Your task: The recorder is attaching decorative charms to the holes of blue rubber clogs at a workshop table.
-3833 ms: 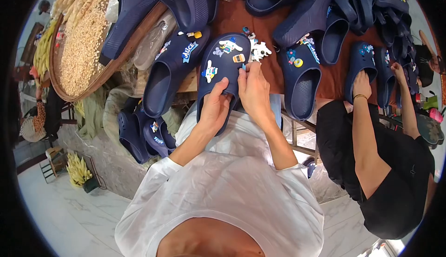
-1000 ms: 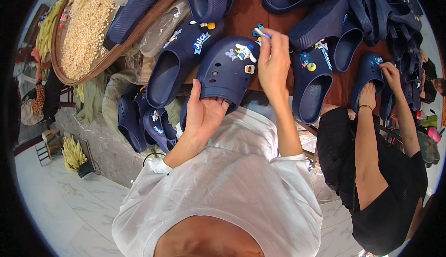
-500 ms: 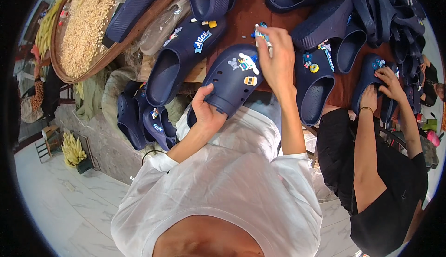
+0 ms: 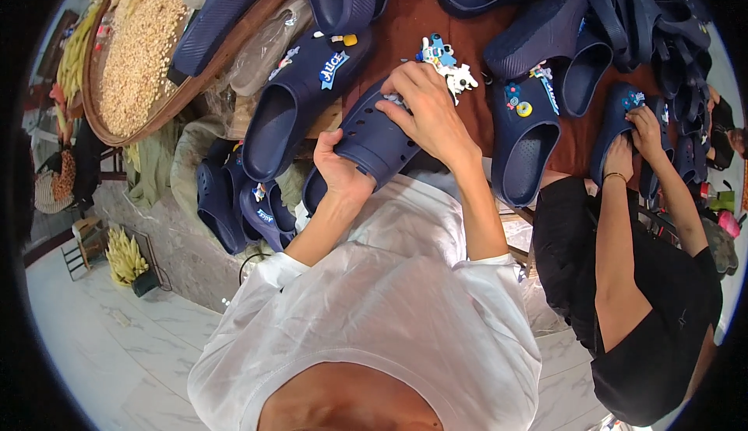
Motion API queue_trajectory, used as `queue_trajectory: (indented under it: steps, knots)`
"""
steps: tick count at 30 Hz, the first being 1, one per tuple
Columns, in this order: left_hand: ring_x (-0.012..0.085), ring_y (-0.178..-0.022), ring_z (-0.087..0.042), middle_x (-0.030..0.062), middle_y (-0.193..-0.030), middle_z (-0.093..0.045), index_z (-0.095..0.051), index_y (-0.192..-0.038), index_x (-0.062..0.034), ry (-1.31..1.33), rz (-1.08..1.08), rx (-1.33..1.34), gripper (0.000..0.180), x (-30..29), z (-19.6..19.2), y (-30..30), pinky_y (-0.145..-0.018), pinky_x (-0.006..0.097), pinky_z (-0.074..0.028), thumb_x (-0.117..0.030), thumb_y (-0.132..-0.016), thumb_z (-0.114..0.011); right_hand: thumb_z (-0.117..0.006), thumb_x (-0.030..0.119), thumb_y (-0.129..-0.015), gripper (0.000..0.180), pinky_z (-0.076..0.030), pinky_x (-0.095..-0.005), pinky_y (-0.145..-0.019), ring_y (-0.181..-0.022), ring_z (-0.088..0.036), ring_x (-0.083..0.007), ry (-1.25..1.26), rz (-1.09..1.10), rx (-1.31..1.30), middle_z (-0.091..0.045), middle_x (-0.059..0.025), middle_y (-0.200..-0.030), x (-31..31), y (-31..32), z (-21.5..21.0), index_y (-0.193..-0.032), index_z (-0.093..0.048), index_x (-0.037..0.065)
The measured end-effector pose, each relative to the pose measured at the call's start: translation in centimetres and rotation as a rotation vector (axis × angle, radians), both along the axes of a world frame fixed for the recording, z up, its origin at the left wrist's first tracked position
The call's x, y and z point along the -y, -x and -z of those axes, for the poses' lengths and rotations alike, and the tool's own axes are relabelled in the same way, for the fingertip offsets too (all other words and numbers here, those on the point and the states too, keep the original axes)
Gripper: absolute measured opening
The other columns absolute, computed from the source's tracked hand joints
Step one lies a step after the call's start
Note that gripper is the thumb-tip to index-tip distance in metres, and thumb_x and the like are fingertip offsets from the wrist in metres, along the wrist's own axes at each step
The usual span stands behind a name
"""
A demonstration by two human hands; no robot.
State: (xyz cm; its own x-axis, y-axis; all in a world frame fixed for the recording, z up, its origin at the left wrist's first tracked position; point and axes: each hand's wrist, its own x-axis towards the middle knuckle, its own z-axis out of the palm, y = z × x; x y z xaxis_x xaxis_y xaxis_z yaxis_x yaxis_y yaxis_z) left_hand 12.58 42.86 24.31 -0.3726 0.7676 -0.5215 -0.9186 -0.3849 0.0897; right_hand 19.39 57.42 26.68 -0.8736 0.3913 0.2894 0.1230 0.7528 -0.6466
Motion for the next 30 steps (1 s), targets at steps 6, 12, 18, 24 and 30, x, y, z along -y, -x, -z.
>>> queue_trajectory:
  steps: [6, 12, 18, 24, 30]
  knots:
    - [0.0351, -0.117, -0.056, 0.0213, -0.131, -0.052, -0.045, -0.13, 0.0026, 0.084, -0.03, 0.027, 0.064, -0.2, 0.1, 0.0, -0.103, 0.049, -0.044, -0.03, -0.075, -0.051, -0.069, 0.008, -0.081, 0.015, -0.042, -0.0363, -0.081, -0.09, -0.053, -0.0267, 0.001, 0.001, -0.064, -0.055, -0.0088, -0.088, -0.2, -0.1, 0.3, -0.088, -0.057, 0.002]
    - [0.0363, -0.115, -0.057, 0.0203, -0.126, -0.057, -0.052, -0.123, 0.0025, 0.092, -0.034, 0.036, 0.055, -0.3, -0.1, 0.2, -0.103, 0.052, -0.042, -0.027, -0.076, -0.051, -0.065, 0.005, -0.085, 0.01, -0.045, -0.0302, -0.078, -0.084, -0.057, -0.0191, 0.3, 0.172, -0.246, -0.057, -0.0072, -0.088, -1.8, 0.2, 1.3, -0.09, -0.057, 0.001]
    - [0.037, -0.12, -0.054, 0.0208, -0.131, -0.054, -0.051, -0.126, 0.002, 0.002, 0.034, 0.009, 0.056, -0.2, -0.9, 0.2, -0.106, 0.054, -0.039, -0.021, -0.074, -0.052, -0.065, 0.008, -0.088, 0.011, -0.048, -0.028, -0.073, -0.082, -0.06, -0.0146, 0.202, 0.49, -0.231, -0.061, -0.0075, -0.091, -5.7, 0.8, 3.8, -0.095, -0.061, 0.001]
    - [0.0355, -0.125, -0.05, 0.0196, -0.135, -0.05, -0.046, -0.132, -0.0006, -0.106, 0.025, 0.027, 0.062, -0.3, -0.4, 0.0, -0.108, 0.053, -0.037, -0.015, -0.073, -0.053, -0.064, 0.01, -0.089, 0.015, -0.049, -0.0284, -0.073, -0.084, -0.063, -0.0164, 0.224, 0.52, -0.159, -0.062, -0.0092, -0.095, -5.6, 0.5, 3.8, -0.101, -0.064, 0.001]
    - [0.0348, -0.125, -0.049, 0.0195, -0.135, -0.049, -0.041, -0.136, -0.0011, -0.027, 0.069, -0.088, 0.064, -0.1, 0.0, 0.4, -0.107, 0.052, -0.038, -0.012, -0.074, -0.056, -0.072, 0.023, -0.081, 0.036, -0.044, -0.0405, -0.087, -0.1, -0.055, -0.0329, -0.101, 0.324, -0.024, -0.06, -0.013, -0.105, -0.7, -1.2, 0.3, -0.11, -0.064, 0.003]
